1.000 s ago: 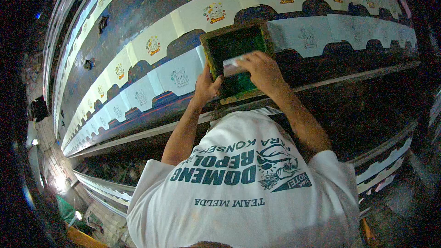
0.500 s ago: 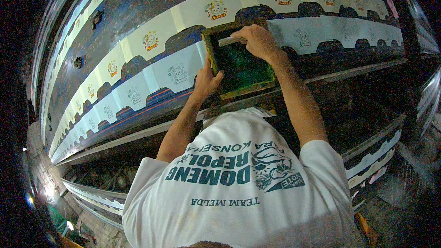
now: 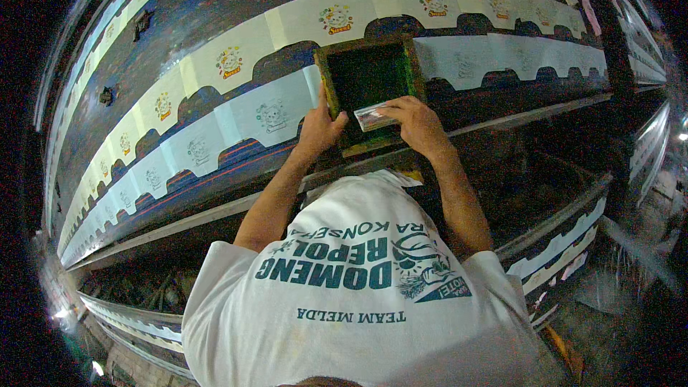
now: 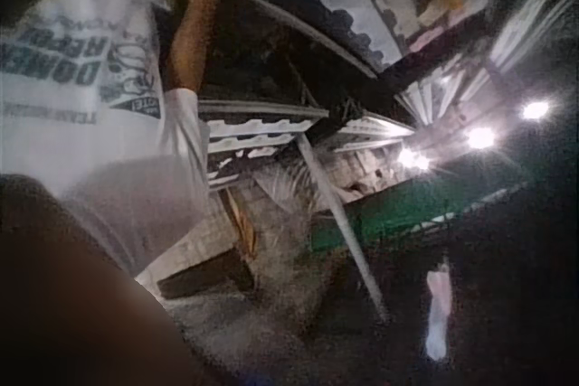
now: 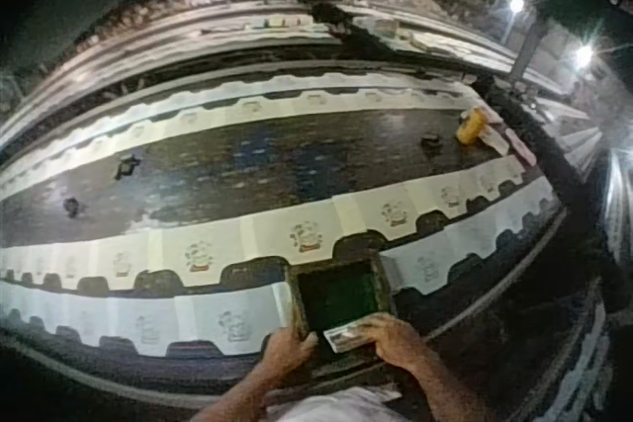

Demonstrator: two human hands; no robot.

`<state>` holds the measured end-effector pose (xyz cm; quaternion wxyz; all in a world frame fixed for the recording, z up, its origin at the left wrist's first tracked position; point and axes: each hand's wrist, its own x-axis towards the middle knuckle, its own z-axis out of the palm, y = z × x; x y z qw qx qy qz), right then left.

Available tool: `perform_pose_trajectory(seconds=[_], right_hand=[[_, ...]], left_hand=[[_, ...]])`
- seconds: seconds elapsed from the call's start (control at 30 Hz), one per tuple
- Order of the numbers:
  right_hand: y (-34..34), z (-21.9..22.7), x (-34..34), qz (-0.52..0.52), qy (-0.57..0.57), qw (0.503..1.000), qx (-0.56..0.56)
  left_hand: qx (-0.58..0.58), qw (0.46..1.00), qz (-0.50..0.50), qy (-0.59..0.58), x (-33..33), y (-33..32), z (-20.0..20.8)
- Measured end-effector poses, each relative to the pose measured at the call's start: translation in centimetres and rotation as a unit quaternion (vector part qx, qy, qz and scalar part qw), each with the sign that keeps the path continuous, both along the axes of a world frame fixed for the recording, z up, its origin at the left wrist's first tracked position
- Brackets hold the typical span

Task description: The person holds a screen printing frame over a long sheet of printed material and repeatedly uses a squeegee to spread green ink across the screen mesh. The person moves the frame along the sheet and continues the same wiping motion throughout the clip.

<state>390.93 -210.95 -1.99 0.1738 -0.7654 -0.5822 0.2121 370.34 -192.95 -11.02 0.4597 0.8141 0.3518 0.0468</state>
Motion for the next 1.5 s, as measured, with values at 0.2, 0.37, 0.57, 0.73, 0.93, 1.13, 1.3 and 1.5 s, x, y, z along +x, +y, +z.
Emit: perform_pose_trajectory(seconds=[0.2, 0.37, 0.57, 0.73, 0.93, 1.13, 1.3, 1.5], right_hand=[[-1.0, -0.7, -0.4, 0.007, -0.011, 0.999, 0.041], [-1.8, -1.0, 1.1, 0.026, -0.029, 0.997, 0.067], [-5.7, 0.3, 9.1, 0.041, -0.045, 0.994, 0.090], [-9.7, 0.4, 17.8, 0.027, -0.036, 0.995, 0.092], [-12.3, -0.6, 22.6, 0.023, -0.028, 0.996, 0.080], [-12.5, -1.1, 23.5, 0.049, -0.030, 0.995, 0.077], [-12.7, -1.5, 24.0, 0.073, -0.040, 0.993, 0.085], [-12.8, -1.7, 24.0, 0.096, -0.061, 0.990, 0.084]], left_hand=[[-0.067, 0.997, -0.005, 0.031, -0.1, 0.5, 1.5], [-0.060, 0.998, 0.001, 0.013, 0.8, -0.2, 2.5], [-0.050, 0.999, -0.006, -0.011, 8.2, -4.5, 2.8], [-0.036, 0.999, -0.003, 0.015, 17.7, -8.4, 1.8], [-0.063, 0.997, 0.015, 0.038, 22.7, -11.0, 0.6], [-0.005, 1.000, 0.010, -0.009, 22.7, -11.3, -0.6], [-0.033, 0.999, 0.034, 0.005, 22.7, -11.4, -1.0], [0.036, 0.999, 0.018, -0.016, 22.9, -11.5, -0.6]])
